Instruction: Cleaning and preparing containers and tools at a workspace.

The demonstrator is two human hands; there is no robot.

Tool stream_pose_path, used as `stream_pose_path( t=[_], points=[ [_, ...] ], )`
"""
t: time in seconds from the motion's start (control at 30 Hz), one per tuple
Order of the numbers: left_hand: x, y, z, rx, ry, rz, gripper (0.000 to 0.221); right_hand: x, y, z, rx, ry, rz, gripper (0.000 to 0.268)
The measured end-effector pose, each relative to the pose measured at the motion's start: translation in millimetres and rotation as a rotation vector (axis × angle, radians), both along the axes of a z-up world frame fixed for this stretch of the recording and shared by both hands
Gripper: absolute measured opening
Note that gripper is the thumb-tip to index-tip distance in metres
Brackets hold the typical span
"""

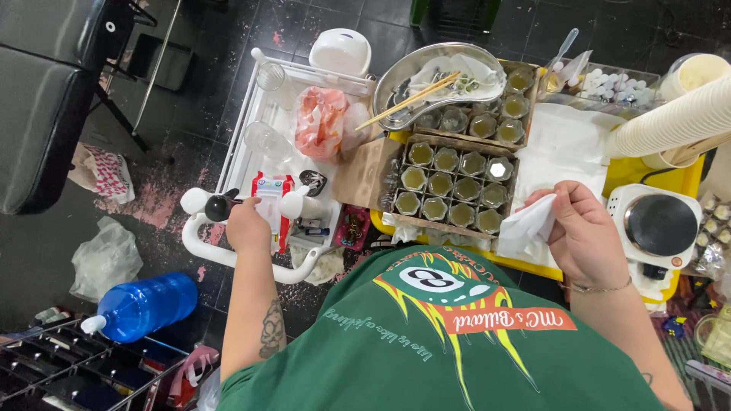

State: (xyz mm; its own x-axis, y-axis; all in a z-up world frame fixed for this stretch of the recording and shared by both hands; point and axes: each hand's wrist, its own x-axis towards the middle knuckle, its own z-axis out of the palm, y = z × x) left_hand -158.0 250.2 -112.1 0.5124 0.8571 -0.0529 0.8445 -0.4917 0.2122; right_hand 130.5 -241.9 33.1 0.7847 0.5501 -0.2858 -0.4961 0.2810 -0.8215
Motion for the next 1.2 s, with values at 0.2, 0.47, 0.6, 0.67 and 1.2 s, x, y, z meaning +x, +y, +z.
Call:
stream_pose_path(
  t=[0.2, 0.47, 0.6, 0.67, 1.2],
  points=[
    [18, -18, 39, 0.011, -0.024, 0.029, 0.022, -1, -3, 0, -0.025, 0.022, -0.03, 0.011],
    [111, -105, 161, -0.196, -0.737, -0.371, 0.022, 0, 5, 3, -0.011, 0.028, -0.147, 0.01],
    [174, -183, 128, -1.293, -0.801, -0.66, 0.029, -1, 16, 2, 0.075, -0.005, -0.183, 0.006],
    [194, -231, 137, -1.277, -0.723, -0.758, 0.035, -9, 21, 6, 0.078, -0.031, -0.209, 0.006],
    [226, -306, 124, -1.461, -0.675, -0.724, 0.018, -23, -43, 13, -0.094, -0.443, -0.145, 0.027]
  ],
)
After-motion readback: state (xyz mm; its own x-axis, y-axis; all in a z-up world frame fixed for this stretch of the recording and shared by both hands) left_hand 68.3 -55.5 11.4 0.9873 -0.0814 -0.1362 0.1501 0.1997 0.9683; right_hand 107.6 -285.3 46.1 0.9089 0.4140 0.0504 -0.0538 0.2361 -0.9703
